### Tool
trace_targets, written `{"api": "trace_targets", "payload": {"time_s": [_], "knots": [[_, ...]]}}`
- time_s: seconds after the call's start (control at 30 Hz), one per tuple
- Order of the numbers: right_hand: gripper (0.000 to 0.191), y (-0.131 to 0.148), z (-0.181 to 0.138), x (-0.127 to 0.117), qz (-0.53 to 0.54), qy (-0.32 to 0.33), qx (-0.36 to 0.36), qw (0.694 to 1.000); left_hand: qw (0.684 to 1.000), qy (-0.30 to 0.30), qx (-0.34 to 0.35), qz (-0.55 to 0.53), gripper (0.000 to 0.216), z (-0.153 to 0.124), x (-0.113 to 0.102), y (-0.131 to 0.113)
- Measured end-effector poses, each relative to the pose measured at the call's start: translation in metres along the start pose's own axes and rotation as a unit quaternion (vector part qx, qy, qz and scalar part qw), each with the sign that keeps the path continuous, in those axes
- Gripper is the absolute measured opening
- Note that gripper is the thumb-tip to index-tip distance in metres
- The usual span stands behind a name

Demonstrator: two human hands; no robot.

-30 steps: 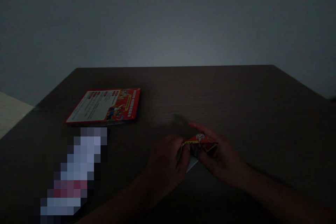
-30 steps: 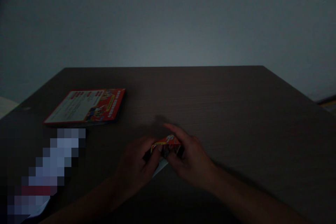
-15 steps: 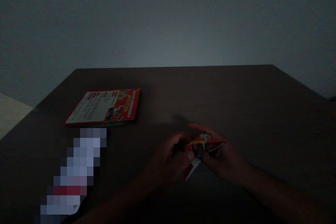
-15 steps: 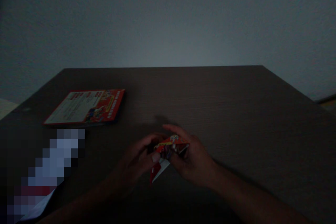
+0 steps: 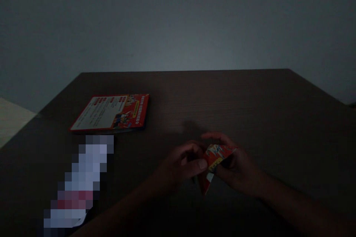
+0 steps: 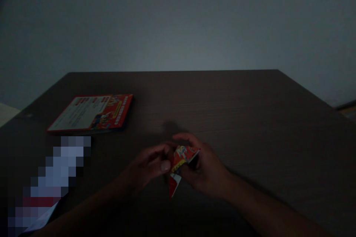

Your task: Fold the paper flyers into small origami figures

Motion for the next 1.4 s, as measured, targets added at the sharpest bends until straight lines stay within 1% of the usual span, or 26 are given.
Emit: {"api": "trace_targets", "payload": {"time_s": [0.07,0.13,0.23,0.33,0.43,0.5,0.6,0.67,0.73,0.8,0.87,0.9,1.0,1.1,1.23,1.4], "knots": [[0.049,0.003,0.002,0.001,0.036,-0.003,-0.008,0.999,1.000,-0.001,0.003,0.006,0.022,-0.002,0.002,-0.002],[0.045,0.007,0.004,0.002,0.064,-0.003,-0.021,0.998,1.000,-0.016,0.004,0.026,0.020,-0.003,-0.001,-0.003],[0.040,0.009,0.006,0.004,0.081,0.006,-0.020,0.996,0.999,-0.034,-0.001,0.040,0.019,-0.002,-0.005,-0.001],[0.037,0.009,0.006,0.005,0.095,0.011,-0.016,0.995,1.000,-0.019,-0.002,0.018,0.019,0.000,-0.005,0.000],[0.035,0.008,0.007,0.001,0.086,-0.008,-0.025,0.996,0.999,-0.002,0.010,-0.030,0.019,0.000,-0.001,-0.006],[0.030,0.006,0.008,-0.007,0.059,-0.043,-0.030,0.997,0.998,-0.003,0.023,-0.061,0.021,0.000,0.001,-0.013],[0.024,0.007,0.006,-0.026,-0.004,-0.133,-0.057,0.989,0.995,-0.025,0.037,-0.094,0.024,0.000,-0.004,-0.020],[0.024,0.015,0.002,-0.040,-0.067,-0.191,-0.097,0.974,0.992,-0.042,0.045,-0.112,0.023,0.000,-0.008,-0.022],[0.022,0.028,-0.002,-0.045,-0.141,-0.210,-0.148,0.956,0.991,-0.048,0.052,-0.115,0.022,0.000,-0.010,-0.023],[0.021,0.038,-0.003,-0.036,-0.191,-0.157,-0.196,0.949,0.992,-0.045,0.062,-0.104,0.022,-0.001,-0.011,-0.022],[0.026,0.045,-0.003,-0.028,-0.202,-0.118,-0.231,0.945,0.993,-0.038,0.070,-0.090,0.021,-0.002,-0.010,-0.021],[0.028,0.048,-0.004,-0.026,-0.200,-0.109,-0.242,0.943,0.993,-0.034,0.075,-0.086,0.022,-0.002,-0.010,-0.020],[0.031,0.050,-0.004,-0.024,-0.189,-0.105,-0.257,0.942,0.993,-0.020,0.080,-0.084,0.022,-0.003,-0.008,-0.020],[0.033,0.048,-0.005,-0.022,-0.187,-0.097,-0.264,0.941,0.996,-0.007,0.066,-0.066,0.021,-0.004,-0.003,-0.018],[0.028,0.049,-0.005,-0.022,-0.185,-0.102,-0.258,0.943,0.997,-0.018,0.067,-0.034,0.023,-0.004,-0.001,-0.019],[0.022,0.054,-0.008,-0.026,-0.176,-0.128,-0.265,0.939,0.995,0.011,0.090,0.042,0.023,-0.007,0.004,-0.022]]}}
Point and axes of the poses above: each hand's wrist, its own z-axis towards the middle knuckle, its own x-axis out of the palm, y = z × x, the point moved 9 cm from there along z, towards the middle knuckle, and after that the axes turned 7 degrees about -y, right-handed, at the moved point
